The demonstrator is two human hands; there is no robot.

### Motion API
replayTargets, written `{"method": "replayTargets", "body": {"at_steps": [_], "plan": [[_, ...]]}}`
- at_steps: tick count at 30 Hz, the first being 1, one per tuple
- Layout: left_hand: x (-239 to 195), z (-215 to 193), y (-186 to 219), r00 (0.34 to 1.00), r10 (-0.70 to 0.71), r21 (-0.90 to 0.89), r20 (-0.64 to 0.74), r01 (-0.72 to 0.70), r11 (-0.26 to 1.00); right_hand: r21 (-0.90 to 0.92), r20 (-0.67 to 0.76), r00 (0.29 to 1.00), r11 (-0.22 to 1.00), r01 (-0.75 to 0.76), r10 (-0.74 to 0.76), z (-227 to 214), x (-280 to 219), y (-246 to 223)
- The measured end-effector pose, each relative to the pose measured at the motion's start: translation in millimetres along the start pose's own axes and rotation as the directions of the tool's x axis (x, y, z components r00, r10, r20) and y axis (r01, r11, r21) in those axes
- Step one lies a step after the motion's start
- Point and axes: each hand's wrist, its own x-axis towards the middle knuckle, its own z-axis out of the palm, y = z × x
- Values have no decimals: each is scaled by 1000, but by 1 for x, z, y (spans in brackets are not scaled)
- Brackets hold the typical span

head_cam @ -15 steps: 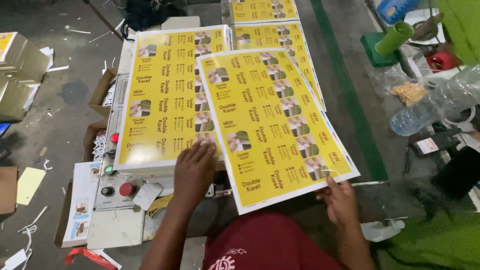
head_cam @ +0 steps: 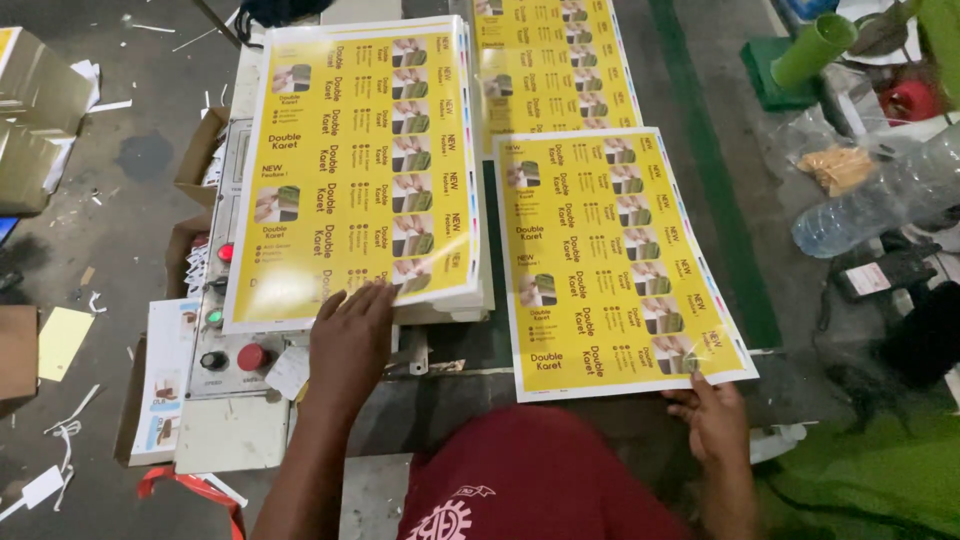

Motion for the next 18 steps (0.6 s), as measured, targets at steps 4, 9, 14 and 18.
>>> {"method": "replayTargets", "body": {"at_steps": [4, 9, 14, 18], "plan": [[11, -29, 7, 984, -38, -198, -176, 2, 980, 5, 36, 999, 1000, -6, 6, 2, 2, 13], [11, -36, 15, 947, -70, -237, -312, -6, 972, -28, 76, 997, 1000, 9, -7, 11, 11, 30], [11, -32, 18, 952, -97, -289, -290, 9, 957, -24, 87, 996, 1000, 16, -14, 41, 35, 21], [12, -31, 23, 947, -95, -284, -307, 5, 959, -2, 124, 992, 1000, 13, -13, 62, 74, 8]]}}
